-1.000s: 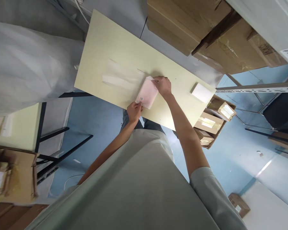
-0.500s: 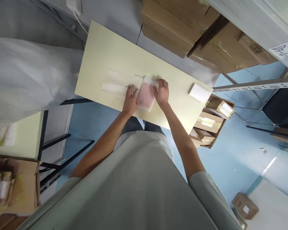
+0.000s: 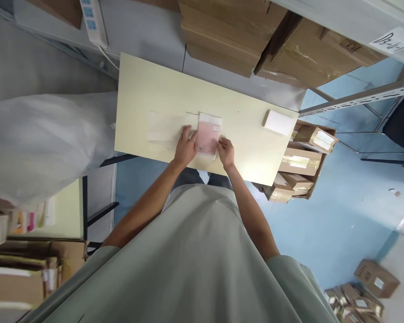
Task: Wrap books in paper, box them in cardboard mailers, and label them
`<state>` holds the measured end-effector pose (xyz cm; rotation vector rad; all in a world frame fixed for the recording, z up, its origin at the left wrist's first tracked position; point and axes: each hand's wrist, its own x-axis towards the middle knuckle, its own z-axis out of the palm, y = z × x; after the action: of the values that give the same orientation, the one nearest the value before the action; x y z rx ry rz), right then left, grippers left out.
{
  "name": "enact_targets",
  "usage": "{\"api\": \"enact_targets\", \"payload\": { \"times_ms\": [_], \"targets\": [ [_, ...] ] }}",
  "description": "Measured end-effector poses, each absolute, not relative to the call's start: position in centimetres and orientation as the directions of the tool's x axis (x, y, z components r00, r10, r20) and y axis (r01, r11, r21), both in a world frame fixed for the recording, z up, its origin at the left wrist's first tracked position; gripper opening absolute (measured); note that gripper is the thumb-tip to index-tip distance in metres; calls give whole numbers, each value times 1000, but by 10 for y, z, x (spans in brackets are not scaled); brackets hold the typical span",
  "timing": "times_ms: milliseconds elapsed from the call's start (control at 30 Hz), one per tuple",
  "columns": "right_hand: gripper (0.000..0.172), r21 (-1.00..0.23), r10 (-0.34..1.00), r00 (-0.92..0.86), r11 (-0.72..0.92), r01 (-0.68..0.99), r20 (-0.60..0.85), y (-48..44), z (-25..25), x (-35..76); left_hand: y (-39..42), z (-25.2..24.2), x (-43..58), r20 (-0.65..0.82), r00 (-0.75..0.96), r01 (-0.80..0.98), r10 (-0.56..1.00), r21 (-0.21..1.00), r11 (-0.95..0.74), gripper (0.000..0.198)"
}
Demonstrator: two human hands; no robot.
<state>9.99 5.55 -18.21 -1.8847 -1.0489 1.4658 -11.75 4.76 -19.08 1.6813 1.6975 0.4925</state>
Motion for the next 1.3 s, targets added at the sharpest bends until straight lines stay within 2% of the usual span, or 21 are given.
{"api": "enact_targets", "payload": {
  "times_ms": [200, 367, 500, 667, 800, 867, 967, 1100, 1300],
  "targets": [
    [38, -788, 878, 106, -467, 402, -466, 57, -151, 90, 52, -191, -123, -253, 125, 732, 959, 676, 83, 54],
    [23, -755, 906, 139, -411, 511, -400, 55, -117, 57, 59, -187, -147, -235, 204, 696, 950, 717, 28, 61],
    [18, -728, 922, 88, -353, 588, -376, 57, -100, 16, 53, -184, -193, -229, 170, 728, 959, 685, 34, 57],
    [17, -608, 903, -31, -262, 750, -428, 69, -101, -48, 38, -183, -251, -249, 142, 757, 958, 651, 57, 54],
    [21, -475, 861, -47, -233, 848, -506, 80, -129, -96, 38, -183, -270, -292, 169, 747, 941, 661, 70, 59],
    [25, -459, 866, -32, -233, 858, -498, 81, -146, -112, 41, -182, -273, -305, 180, 748, 935, 660, 71, 62],
    [30, -512, 911, -23, -210, 833, -412, 78, -165, -121, 44, -180, -272, -291, 200, 740, 936, 671, 50, 62],
    [25, -552, 913, -73, -177, 815, -400, 71, -163, -100, 47, -177, -262, -284, 197, 744, 938, 667, 46, 59],
    [18, -591, 902, 137, -376, 714, -408, 56, -150, -40, 57, -175, -238, -232, 188, 730, 954, 683, 22, 52]
  ]
}}
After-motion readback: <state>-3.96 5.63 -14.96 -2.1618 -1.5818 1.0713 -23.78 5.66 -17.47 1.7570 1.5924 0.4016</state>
